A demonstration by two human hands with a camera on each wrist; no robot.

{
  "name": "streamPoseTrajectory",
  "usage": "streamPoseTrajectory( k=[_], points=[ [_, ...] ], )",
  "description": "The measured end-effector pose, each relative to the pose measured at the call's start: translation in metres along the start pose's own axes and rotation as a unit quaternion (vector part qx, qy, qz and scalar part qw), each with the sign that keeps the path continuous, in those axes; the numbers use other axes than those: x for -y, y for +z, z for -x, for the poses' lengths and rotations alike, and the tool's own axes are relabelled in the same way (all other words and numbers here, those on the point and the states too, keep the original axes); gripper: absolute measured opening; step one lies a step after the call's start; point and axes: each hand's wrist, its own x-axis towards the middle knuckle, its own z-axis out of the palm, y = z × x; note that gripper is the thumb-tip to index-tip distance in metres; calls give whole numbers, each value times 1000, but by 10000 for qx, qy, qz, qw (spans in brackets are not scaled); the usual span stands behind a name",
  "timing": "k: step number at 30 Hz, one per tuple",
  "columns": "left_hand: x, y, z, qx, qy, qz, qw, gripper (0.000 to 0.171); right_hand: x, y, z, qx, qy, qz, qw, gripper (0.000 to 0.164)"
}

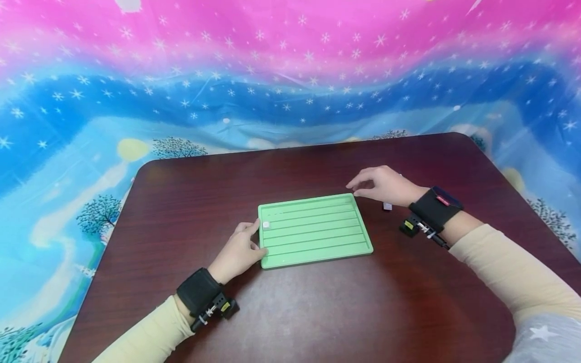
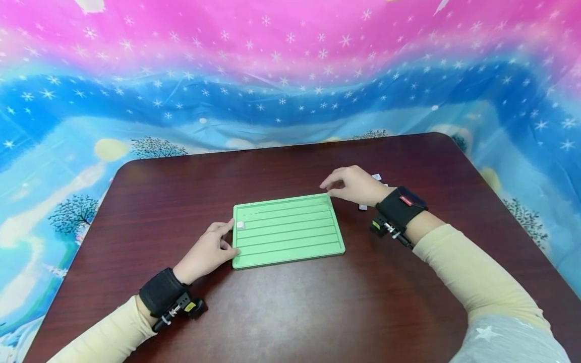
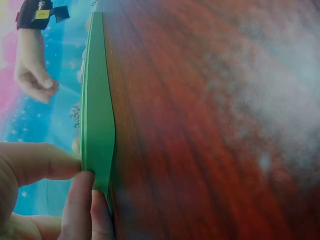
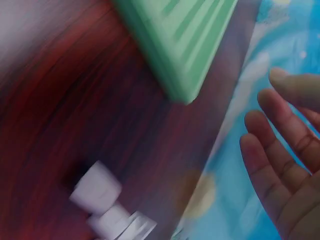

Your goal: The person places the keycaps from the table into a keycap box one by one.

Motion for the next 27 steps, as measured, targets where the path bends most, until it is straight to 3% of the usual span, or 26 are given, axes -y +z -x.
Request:
streamPoseTrajectory(
  k=[10, 17, 27],
  points=[
    [0, 0, 1, -12, -50, 7, 10000, 81, -32, -4, 28, 585, 328, 168, 9976, 26],
    [-1, -1, 2, -19, -98, 30, 9999, 81, -42, -6, 34, 971, 418, 109, 9943, 29],
    [1, 1, 3, -31, -97, 104, 9999, 81, -53, 0, 36, 1006, 369, 355, 9936, 30]
  ],
)
